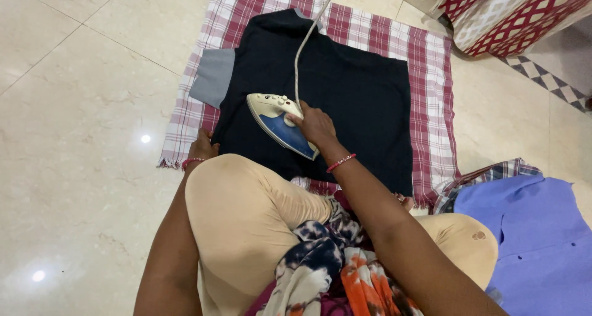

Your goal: The person irons a black shirt laid on a checkered cloth on the floor. They use a handheld iron to smooth the fabric, periodically lifting and repositioning the shirt to cover different areas.

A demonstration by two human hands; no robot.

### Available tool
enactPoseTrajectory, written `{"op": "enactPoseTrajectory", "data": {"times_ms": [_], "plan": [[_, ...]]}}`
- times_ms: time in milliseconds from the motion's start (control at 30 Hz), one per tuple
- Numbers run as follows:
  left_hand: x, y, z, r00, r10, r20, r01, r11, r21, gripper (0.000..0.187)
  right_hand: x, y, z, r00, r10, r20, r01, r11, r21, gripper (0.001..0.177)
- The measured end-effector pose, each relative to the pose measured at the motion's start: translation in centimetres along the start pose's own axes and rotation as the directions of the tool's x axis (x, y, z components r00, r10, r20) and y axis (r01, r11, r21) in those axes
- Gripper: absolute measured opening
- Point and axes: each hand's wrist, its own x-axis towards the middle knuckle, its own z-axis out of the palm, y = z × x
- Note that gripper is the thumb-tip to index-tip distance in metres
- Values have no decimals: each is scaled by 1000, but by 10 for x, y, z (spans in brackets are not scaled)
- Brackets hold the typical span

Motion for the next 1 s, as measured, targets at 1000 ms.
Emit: {"op": "enactPoseTrajectory", "data": {"times_ms": [1000], "plan": [[-8,-14,-12,986,149,-71,-158,977,-141,39,19,99,-32,995,70,-68,-75,995,-63,65]]}}
